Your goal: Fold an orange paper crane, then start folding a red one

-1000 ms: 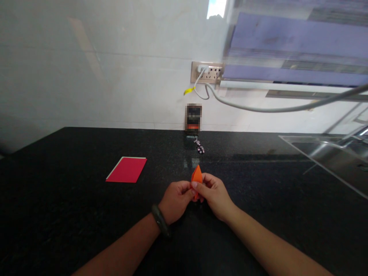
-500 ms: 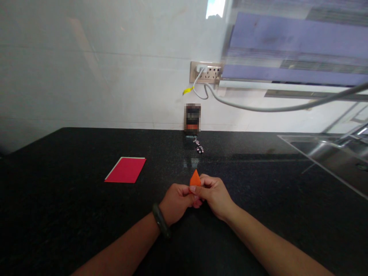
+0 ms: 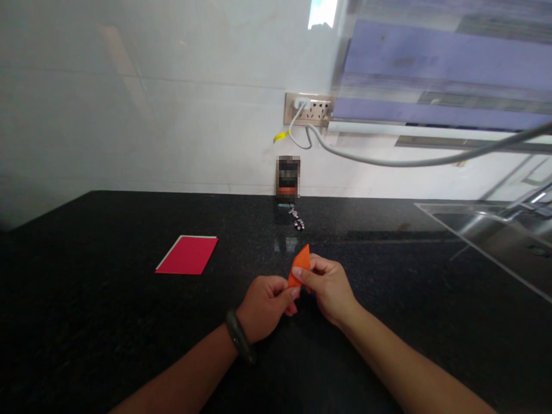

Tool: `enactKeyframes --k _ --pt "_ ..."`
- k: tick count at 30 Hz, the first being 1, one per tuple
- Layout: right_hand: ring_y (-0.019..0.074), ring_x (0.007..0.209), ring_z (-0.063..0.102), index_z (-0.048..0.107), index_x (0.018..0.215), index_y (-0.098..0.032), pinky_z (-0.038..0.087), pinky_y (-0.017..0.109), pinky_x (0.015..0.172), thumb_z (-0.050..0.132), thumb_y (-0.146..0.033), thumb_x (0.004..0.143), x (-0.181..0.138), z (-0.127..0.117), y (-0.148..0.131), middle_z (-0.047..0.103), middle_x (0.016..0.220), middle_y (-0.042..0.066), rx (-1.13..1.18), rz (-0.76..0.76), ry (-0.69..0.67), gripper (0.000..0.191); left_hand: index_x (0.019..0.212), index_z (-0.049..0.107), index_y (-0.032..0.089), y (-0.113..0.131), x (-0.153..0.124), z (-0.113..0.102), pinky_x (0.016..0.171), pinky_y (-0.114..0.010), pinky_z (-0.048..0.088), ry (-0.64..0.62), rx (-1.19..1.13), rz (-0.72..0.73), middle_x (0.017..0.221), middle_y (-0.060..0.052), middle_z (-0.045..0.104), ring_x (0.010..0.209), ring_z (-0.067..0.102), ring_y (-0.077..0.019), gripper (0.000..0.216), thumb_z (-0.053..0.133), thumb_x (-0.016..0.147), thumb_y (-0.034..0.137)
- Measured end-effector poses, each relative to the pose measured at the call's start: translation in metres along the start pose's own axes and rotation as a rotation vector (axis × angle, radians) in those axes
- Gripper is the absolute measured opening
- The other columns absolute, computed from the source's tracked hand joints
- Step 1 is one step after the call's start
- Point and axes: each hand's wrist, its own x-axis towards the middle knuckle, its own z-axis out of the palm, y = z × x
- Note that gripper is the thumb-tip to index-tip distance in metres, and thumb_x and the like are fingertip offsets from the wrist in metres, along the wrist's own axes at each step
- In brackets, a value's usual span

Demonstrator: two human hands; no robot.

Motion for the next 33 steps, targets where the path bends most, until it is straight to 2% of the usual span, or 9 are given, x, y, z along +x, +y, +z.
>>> enactKeyframes --k 5,8,10,12,16,21,25,31,33 --pt "0.0059 0.045 0.036 0.051 0.049 -0.015 0.026 0.021 0.043 0.069 -0.028 0.064 0.003 -0.005 -0.002 0.046 0.051 -0.004 0.057 0.011 0.033 0.027 0.048 0.049 0.015 -0.002 -0.002 -0.002 0.043 -0.02 0.027 0.058 0.185 0.08 0.041 0.005 0.04 0.042 0.037 -0.0071 0.039 0.047 0.077 0.04" --pt "0.0057 0.043 0.035 0.051 0.048 -0.015 0.025 0.021 0.043 0.069 -0.028 0.063 0.005 -0.009 -0.003 0.043 0.048 -0.005 0.052 0.014 0.057 0.028 0.057 0.055 0.014 -0.005 -0.001 -0.002 0.046 -0.02 0.032 0.078 0.129 0.077 0.049 0.004 0.048 0.047 0.043 -0.0083 0.031 0.054 0.073 0.041" --pt "0.0061 0.045 0.037 0.055 0.049 -0.014 0.027 0.021 0.043 0.07 -0.029 0.063 0.004 -0.009 -0.003 0.047 0.053 -0.003 0.031 0.033 -0.009 0.025 0.077 0.061 0.014 -0.006 0.001 -0.002 0.053 -0.021 0.037 0.069 0.005 0.088 0.063 0.001 0.058 0.056 0.05 -0.0104 0.025 0.06 0.068 0.037" --pt "0.0062 0.048 0.04 0.06 0.053 -0.014 0.028 0.021 0.043 0.071 -0.028 0.061 0.002 -0.006 -0.002 0.049 0.058 -0.002 0.017 0.05 -0.074 0.019 0.083 0.062 0.014 -0.006 0.002 -0.002 0.057 -0.022 0.04 0.044 -0.077 0.11 0.069 0.0 0.062 0.062 0.053 -0.0116 0.024 0.061 0.068 0.033" --pt "0.0058 0.046 0.042 0.061 0.056 -0.015 0.028 0.019 0.041 0.072 -0.03 0.06 -0.002 0.003 -0.002 0.05 0.055 -0.003 0.061 0.124 -0.119 0.019 0.061 0.063 0.013 -0.003 0.002 -0.005 0.055 -0.021 0.038 0.037 -0.042 0.1 0.058 0.0 0.06 0.056 0.051 -0.0108 0.019 0.056 0.071 0.027" --pt "0.0062 0.045 0.043 0.062 0.059 -0.014 0.03 0.019 0.041 0.071 -0.032 0.06 -0.005 0.007 -0.004 0.049 0.053 -0.004 0.064 0.133 -0.189 0.02 0.058 0.064 0.013 -0.002 0.001 -0.006 0.055 -0.022 0.038 0.012 -0.107 0.068 0.056 -0.001 0.061 0.054 0.051 -0.011 0.022 0.056 0.071 0.028" --pt "0.0053 0.046 0.038 0.06 0.05 -0.014 0.027 0.02 0.042 0.068 -0.029 0.065 -0.001 0.002 -0.004 0.046 0.054 -0.003 0.03 0.05 -0.065 0.023 0.053 0.062 0.013 -0.003 0.0 -0.005 0.052 -0.021 0.035 -0.003 -0.078 0.036 0.049 0.001 0.055 0.049 0.046 -0.0096 0.026 0.057 0.07 0.032" --pt "0.0047 0.04 0.03 0.061 0.057 -0.014 0.023 0.02 0.038 0.069 -0.03 0.062 0.014 -0.017 -0.009 0.039 0.043 -0.007 0.187 0.024 0.281 0.019 0.051 0.061 0.013 0.0 -0.002 -0.004 0.051 -0.022 0.034 -0.008 -0.024 -0.009 0.047 0.001 0.054 0.049 0.045 -0.0099 0.029 0.055 0.07 0.033" --pt "0.0049 0.039 0.03 0.061 0.059 -0.015 0.024 0.02 0.039 0.068 -0.032 0.064 0.014 -0.018 -0.009 0.037 0.041 -0.007 0.154 0.009 0.291 0.019 0.052 0.061 0.013 0.0 -0.001 -0.004 0.051 -0.022 0.034 0.015 -0.038 -0.023 0.048 0.001 0.054 0.049 0.045 -0.0099 0.029 0.055 0.07 0.034"
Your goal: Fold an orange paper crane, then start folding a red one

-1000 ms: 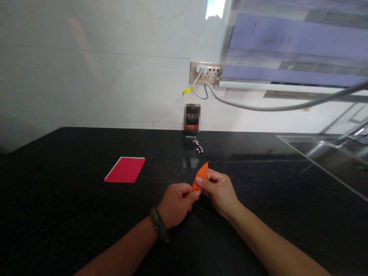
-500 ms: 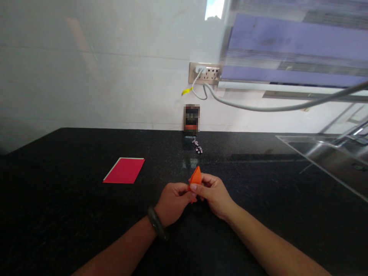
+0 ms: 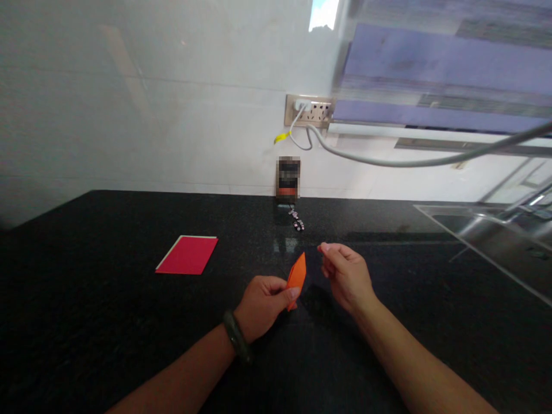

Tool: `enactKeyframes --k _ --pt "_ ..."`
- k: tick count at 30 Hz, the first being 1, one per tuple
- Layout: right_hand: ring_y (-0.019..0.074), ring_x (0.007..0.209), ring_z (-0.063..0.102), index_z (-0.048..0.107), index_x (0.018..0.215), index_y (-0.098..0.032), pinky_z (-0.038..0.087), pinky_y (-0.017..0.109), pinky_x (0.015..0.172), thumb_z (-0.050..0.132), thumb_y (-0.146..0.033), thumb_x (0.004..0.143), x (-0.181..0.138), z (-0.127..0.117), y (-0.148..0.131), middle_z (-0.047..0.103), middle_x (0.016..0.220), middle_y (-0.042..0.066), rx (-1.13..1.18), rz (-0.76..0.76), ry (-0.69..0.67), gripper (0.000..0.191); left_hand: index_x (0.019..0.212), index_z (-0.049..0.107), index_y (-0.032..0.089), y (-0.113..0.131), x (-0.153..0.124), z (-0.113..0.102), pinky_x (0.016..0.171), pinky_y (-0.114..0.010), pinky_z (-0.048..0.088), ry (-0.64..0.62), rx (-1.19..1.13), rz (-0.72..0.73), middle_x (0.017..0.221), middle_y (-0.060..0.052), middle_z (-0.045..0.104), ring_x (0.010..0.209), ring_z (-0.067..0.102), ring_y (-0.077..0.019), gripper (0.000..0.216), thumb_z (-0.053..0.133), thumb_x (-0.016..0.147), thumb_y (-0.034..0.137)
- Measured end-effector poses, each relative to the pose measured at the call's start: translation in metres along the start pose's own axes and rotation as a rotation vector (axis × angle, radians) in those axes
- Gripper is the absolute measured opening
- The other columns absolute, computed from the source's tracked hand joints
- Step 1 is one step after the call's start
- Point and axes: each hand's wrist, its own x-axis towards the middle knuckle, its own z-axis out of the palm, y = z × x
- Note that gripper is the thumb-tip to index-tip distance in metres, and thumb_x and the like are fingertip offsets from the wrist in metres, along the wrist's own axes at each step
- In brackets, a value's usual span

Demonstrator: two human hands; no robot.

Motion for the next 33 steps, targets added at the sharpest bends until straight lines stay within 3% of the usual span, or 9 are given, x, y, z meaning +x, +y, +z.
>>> enactKeyframes --k 5,7,10,13,19,23,33 --pt "0.0057 0.042 0.038 0.06 0.067 -0.014 0.027 0.019 0.041 0.067 -0.034 0.065 -0.011 0.005 0.006 0.051 0.051 -0.004 -0.222 0.089 -0.349 0.021 0.054 0.062 0.012 -0.003 0.003 0.0 0.049 -0.021 0.033 0.053 -0.074 -0.003 0.049 0.001 0.054 0.048 0.044 -0.0085 0.029 0.057 0.07 0.035" --pt "0.0058 0.042 0.038 0.059 0.065 -0.014 0.028 0.019 0.041 0.067 -0.035 0.065 -0.015 0.007 0.008 0.051 0.051 -0.004 -0.254 0.098 -0.4 0.022 0.062 0.065 0.011 -0.004 0.004 0.001 0.052 -0.021 0.036 0.076 -0.126 0.02 0.055 0.0 0.059 0.051 0.048 -0.0094 0.024 0.059 0.069 0.033" --pt "0.0052 0.042 0.036 0.058 0.063 -0.015 0.028 0.019 0.041 0.065 -0.036 0.066 -0.016 0.006 0.009 0.048 0.05 -0.005 -0.276 0.09 -0.403 0.023 0.076 0.067 0.013 -0.004 0.006 0.002 0.057 -0.022 0.042 0.133 -0.239 0.035 0.066 -0.002 0.065 0.058 0.055 -0.012 0.021 0.063 0.066 0.031" --pt "0.0054 0.042 0.037 0.058 0.067 -0.015 0.03 0.019 0.04 0.063 -0.036 0.069 -0.016 0.005 0.01 0.048 0.051 -0.005 -0.28 0.087 -0.416 0.021 0.072 0.067 0.012 -0.004 0.006 0.001 0.056 -0.023 0.043 0.177 -0.291 -0.003 0.065 -0.003 0.066 0.058 0.056 -0.0126 0.02 0.066 0.064 0.03" --pt "0.0077 0.045 0.043 0.054 0.074 -0.019 0.037 0.02 0.041 0.069 -0.031 0.062 -0.016 0.009 0.013 0.048 0.054 -0.006 -0.209 0.035 -0.296 0.023 0.076 0.069 0.011 -0.01 0.007 -0.001 0.058 -0.025 0.046 0.182 -0.363 -0.044 0.066 -0.005 0.068 0.06 0.059 -0.0137 0.024 0.065 0.065 0.032" --pt "0.0079 0.043 0.041 0.054 0.067 -0.018 0.034 0.021 0.043 0.067 -0.031 0.063 -0.015 0.009 0.016 0.045 0.047 -0.006 -0.278 0.023 -0.302 0.019 0.078 0.07 0.012 -0.009 0.007 0.001 0.058 -0.024 0.046 0.186 -0.356 -0.037 0.068 -0.005 0.069 0.06 0.059 -0.0131 0.022 0.066 0.065 0.03" --pt "0.0079 0.05 0.044 0.059 0.067 -0.018 0.038 0.021 0.045 0.067 -0.028 0.065 -0.015 0.007 0.015 0.051 0.063 -0.002 -0.33 -0.109 -0.349 0.013 0.07 0.069 0.013 0.0 0.004 0.004 0.06 -0.026 0.048 0.21 -0.238 0.02 0.068 -0.004 0.07 0.063 0.062 -0.0166 0.014 0.065 0.062 0.023"
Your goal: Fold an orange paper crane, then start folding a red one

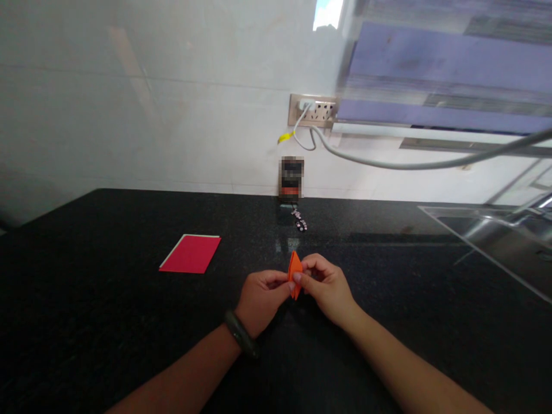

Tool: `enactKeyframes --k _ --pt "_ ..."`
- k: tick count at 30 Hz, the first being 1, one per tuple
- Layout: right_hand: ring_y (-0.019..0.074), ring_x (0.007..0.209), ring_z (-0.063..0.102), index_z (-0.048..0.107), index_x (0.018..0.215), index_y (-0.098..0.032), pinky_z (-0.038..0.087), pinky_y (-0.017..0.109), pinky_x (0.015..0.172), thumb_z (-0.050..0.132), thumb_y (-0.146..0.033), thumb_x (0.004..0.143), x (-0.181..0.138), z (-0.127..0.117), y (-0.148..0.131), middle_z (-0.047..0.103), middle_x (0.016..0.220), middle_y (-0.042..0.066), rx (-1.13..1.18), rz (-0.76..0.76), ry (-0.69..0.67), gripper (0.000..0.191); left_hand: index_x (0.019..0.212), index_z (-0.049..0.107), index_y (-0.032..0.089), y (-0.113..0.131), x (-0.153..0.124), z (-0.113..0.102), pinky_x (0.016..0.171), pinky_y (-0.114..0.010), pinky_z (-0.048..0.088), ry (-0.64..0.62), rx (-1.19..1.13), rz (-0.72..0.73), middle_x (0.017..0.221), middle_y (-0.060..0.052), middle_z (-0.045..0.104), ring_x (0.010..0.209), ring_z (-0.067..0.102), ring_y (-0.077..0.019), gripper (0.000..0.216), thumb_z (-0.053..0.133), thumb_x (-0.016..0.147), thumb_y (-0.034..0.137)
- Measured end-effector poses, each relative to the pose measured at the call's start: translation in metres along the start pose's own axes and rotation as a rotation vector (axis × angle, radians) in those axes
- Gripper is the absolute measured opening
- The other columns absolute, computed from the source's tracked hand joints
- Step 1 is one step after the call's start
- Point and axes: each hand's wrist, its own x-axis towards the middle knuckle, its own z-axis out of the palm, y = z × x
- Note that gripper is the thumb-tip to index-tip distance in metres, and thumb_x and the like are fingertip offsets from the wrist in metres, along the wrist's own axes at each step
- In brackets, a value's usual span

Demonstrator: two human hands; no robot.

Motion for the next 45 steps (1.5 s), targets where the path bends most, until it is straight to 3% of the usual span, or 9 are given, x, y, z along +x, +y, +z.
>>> enactKeyframes --k 9,12,17,22,27,38,45 --pt "0.0067 0.051 0.043 0.065 0.068 -0.018 0.037 0.02 0.044 0.069 -0.03 0.064 0.001 -0.002 0.002 0.053 0.074 0.0 0.096 0.032 -0.046 0.012 0.08 0.069 0.014 -0.005 0.002 -0.003 0.058 -0.021 0.044 -0.123 -0.037 0.019 0.069 -0.002 0.069 0.062 0.059 -0.0121 0.018 0.059 0.07 0.025" --pt "0.0068 0.053 0.044 0.067 0.074 -0.021 0.038 0.021 0.046 0.069 -0.027 0.064 0.001 -0.002 0.002 0.053 0.077 0.0 0.108 0.018 -0.061 0.011 0.076 0.069 0.014 -0.005 0.002 -0.005 0.056 -0.02 0.042 -0.124 0.038 0.044 0.066 -0.001 0.067 0.059 0.057 -0.0111 0.017 0.058 0.071 0.025" --pt "0.0115 0.066 0.05 0.069 0.062 -0.022 0.041 0.024 0.054 0.072 -0.025 0.061 0.001 -0.001 -0.002 0.051 0.076 0.001 0.091 -0.012 -0.013 0.004 0.077 0.068 0.013 -0.004 0.001 -0.003 0.057 -0.021 0.042 -0.11 -0.011 -0.013 0.066 -0.001 0.067 0.06 0.056 -0.0114 0.017 0.06 0.069 0.026" --pt "0.0129 0.071 0.05 0.069 0.06 -0.024 0.043 0.027 0.062 0.072 -0.022 0.061 0.0 0.0 -0.005 0.051 0.075 0.001 0.093 -0.108 0.045 0.004 0.068 0.067 0.011 -0.004 0.001 -0.003 0.051 -0.019 0.038 -0.105 0.005 -0.011 0.056 0.0 0.061 0.052 0.05 -0.0086 0.015 0.062 0.067 0.026" --pt "0.0128 0.073 0.051 0.07 0.07 -0.026 0.044 0.026 0.059 0.068 -0.019 0.066 -0.001 -0.002 -0.001 0.049 0.082 0.001 -0.005 -0.202 -0.036 0.009 0.067 0.067 0.012 -0.004 0.002 -0.003 0.051 -0.02 0.038 -0.105 0.023 -0.011 0.056 0.0 0.061 0.05 0.049 -0.0085 0.02 0.06 0.069 0.031" --pt "0.0103 0.068 0.047 0.069 0.086 -0.03 0.043 0.026 0.059 0.059 -0.009 0.072 0.0 -0.013 -0.006 0.046 0.094 0.003 -0.309 -0.529 -0.183 0.027 0.067 0.066 0.011 0.003 0.0 -0.006 0.055 -0.021 0.042 -0.2 -0.168 -0.17 0.059 -0.004 0.064 0.056 0.057 -0.0112 0.029 0.066 0.063 0.04" --pt "0.0112 0.072 0.05 0.067 0.089 -0.028 0.044 0.027 0.06 0.056 -0.006 0.073 0.002 -0.018 -0.01 0.046 0.094 0.003 -0.275 -0.583 -0.23 0.029 0.071 0.065 0.01 0.0 0.002 -0.008 0.057 -0.022 0.044 -0.294 -0.234 -0.169 0.06 -0.005 0.065 0.058 0.06 -0.013 0.03 0.062 0.067 0.04"
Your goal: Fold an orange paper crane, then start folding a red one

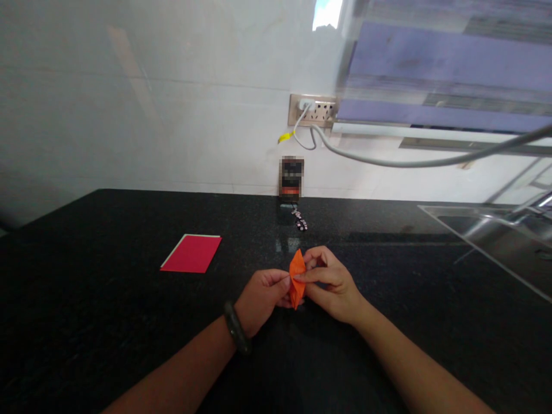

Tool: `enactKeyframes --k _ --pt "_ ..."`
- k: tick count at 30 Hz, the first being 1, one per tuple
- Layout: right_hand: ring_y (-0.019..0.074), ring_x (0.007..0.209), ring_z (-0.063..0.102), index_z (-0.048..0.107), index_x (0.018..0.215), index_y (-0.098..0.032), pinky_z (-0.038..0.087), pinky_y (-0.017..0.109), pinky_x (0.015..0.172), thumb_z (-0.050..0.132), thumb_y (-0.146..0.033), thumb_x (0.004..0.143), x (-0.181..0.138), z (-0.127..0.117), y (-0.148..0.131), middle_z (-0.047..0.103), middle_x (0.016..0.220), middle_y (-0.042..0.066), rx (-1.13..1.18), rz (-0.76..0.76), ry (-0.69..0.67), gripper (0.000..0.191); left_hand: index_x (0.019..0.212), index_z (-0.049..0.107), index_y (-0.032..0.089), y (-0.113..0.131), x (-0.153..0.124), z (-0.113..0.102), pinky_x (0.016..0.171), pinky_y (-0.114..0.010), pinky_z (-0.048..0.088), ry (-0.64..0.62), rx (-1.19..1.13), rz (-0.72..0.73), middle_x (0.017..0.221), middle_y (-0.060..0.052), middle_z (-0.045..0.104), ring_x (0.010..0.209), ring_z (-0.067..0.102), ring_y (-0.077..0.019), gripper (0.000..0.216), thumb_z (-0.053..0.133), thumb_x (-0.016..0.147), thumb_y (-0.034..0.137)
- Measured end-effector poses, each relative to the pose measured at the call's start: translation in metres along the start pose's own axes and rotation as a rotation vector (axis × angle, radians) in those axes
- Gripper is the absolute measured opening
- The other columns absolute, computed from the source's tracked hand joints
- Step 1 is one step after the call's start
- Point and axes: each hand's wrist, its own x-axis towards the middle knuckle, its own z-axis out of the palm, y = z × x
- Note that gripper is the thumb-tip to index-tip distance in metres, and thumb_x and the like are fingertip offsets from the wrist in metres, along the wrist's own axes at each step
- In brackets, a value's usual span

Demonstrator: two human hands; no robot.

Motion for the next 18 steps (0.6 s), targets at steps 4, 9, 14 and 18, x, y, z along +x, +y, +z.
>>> enactKeyframes --k 4,9,14,18 --pt "0.0109 0.071 0.05 0.066 0.09 -0.027 0.044 0.026 0.059 0.054 -0.003 0.072 -0.0003 -0.0008 0.001 0.047 0.089 0.003 0.012 -0.018 -0.029 0.032 0.073 0.065 0.011 -0.0035 0.0017 -0.001 0.057 -0.022 0.044 0.006 -0.072 -0.03 0.062 -0.005 0.065 0.058 0.061 -0.0131 0.027 0.062 0.068 0.037" --pt "0.0121 0.074 0.05 0.065 0.093 -0.026 0.046 0.028 0.063 0.051 -0.004 0.072 -0.0015 -0.0024 0.0027 0.048 0.092 0.004 -0.037 -0.041 -0.08 0.034 0.074 0.065 0.01 -0.0027 0.0014 -0.0012 0.055 -0.022 0.044 0.0 -0.146 -0.069 0.062 -0.006 0.065 0.057 0.061 -0.0133 0.03 0.056 0.073 0.039" --pt "0.013 0.075 0.049 0.066 0.091 -0.023 0.046 0.029 0.065 0.048 -0.005 0.072 -0.0014 -0.0021 -0.0002 0.048 0.095 0.006 -0.058 0.015 -0.147 0.032 0.069 0.066 0.01 -0.0026 0.0016 -0.0007 0.052 -0.018 0.042 0.062 -0.065 -0.02 0.06 -0.004 0.064 0.054 0.057 -0.0096 0.027 0.064 0.068 0.037" --pt "0.0129 0.074 0.051 0.064 0.085 -0.021 0.045 0.028 0.063 0.049 -0.011 0.075 -0.0033 0.0025 -0.0002 0.049 0.092 0.005 0.079 0.139 -0.044 0.02 0.071 0.066 0.011 -0.0025 0.0025 0.0006 0.051 -0.019 0.042 0.081 -0.056 -0.008 0.061 -0.003 0.065 0.056 0.059 -0.0114 0.026 0.067 0.064 0.035"
